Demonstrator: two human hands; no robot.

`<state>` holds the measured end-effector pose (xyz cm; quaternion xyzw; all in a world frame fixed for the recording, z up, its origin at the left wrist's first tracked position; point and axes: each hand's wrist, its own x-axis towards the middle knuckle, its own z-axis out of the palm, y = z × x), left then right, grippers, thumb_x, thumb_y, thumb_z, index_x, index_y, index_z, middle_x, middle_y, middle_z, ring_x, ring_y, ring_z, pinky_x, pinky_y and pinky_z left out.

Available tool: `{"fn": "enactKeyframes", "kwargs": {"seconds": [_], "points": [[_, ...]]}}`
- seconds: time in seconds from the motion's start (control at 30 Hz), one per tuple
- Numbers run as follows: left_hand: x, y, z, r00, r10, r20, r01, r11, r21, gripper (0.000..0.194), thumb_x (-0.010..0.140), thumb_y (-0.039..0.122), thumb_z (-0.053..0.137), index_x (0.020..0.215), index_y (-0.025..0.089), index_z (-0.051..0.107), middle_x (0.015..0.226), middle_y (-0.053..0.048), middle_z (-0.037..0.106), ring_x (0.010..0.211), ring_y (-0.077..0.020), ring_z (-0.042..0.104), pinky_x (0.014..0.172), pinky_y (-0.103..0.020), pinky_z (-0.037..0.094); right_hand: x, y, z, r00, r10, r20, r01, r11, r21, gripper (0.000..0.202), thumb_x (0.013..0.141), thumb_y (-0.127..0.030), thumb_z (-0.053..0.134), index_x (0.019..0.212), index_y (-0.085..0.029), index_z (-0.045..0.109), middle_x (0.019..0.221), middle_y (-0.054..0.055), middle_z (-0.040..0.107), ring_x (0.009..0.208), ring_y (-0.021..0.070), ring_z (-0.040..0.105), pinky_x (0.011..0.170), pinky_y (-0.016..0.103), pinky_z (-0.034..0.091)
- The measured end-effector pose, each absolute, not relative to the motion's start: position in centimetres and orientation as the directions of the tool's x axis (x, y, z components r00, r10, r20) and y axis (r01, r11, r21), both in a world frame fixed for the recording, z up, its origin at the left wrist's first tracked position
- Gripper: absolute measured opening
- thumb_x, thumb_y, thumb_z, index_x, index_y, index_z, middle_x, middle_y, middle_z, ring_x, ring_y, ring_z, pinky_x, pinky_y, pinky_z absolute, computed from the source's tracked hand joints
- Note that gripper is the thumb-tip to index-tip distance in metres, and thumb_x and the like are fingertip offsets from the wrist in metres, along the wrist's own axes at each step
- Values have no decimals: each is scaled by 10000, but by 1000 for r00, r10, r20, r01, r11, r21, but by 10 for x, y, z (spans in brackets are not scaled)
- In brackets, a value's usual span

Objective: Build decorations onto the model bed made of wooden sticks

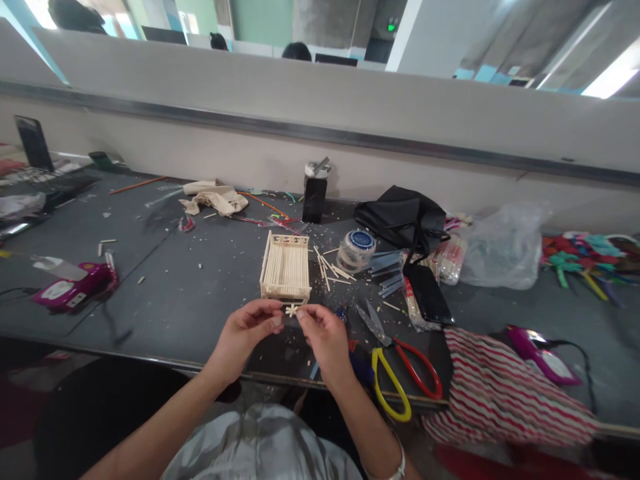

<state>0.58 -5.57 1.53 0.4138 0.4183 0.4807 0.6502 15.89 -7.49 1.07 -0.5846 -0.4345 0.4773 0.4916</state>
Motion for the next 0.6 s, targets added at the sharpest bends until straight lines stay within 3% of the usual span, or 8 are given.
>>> {"fn": "enactKeyframes", "kwargs": {"seconds": [0.13,0.27,0.33,0.47,0.6], "points": [[6,-57,17,208,963,-173,-222,219,950,245,713,298,741,883,130,686,679,7,643,588,-78,556,604,-199,456,151,-78,7,140,973,-184,-37,-181,-983,292,805,-445,588,844,-158,626,569,-58,406,468,70,334,394,180,220],[8,-58,18,229,958,-172,-190,218,957,220,709,320,738,788,121,687,666,2,637,574,-83,552,584,-199,458,149,-82,4,129,976,-174,-9,-175,-985,296,811,-450,592,835,-160,642,551,-54,426,458,77,356,394,189,241],[7,-58,16,214,959,-188,-170,226,959,212,702,319,740,752,122,683,636,8,627,552,-83,547,571,-200,460,152,-82,6,161,979,-127,42,-136,-990,280,812,-441,602,839,-169,663,576,-35,490,495,95,420,429,204,304],[4,-55,12,250,952,-174,-109,206,973,191,699,313,736,735,133,681,614,14,619,548,-91,548,555,-200,457,162,-80,15,193,981,17,173,-17,-985,189,778,-365,665,863,-203,712,806,22,650,739,154,572,656,248,434],[4,-50,11,284,952,-111,-38,127,991,174,716,308,717,738,137,688,627,9,619,544,-91,533,538,-196,432,166,-77,24,86,978,192,396,143,-907,155,823,-314,615,846,-207,725,795,19,663,682,146,581,626,247,437]]}}
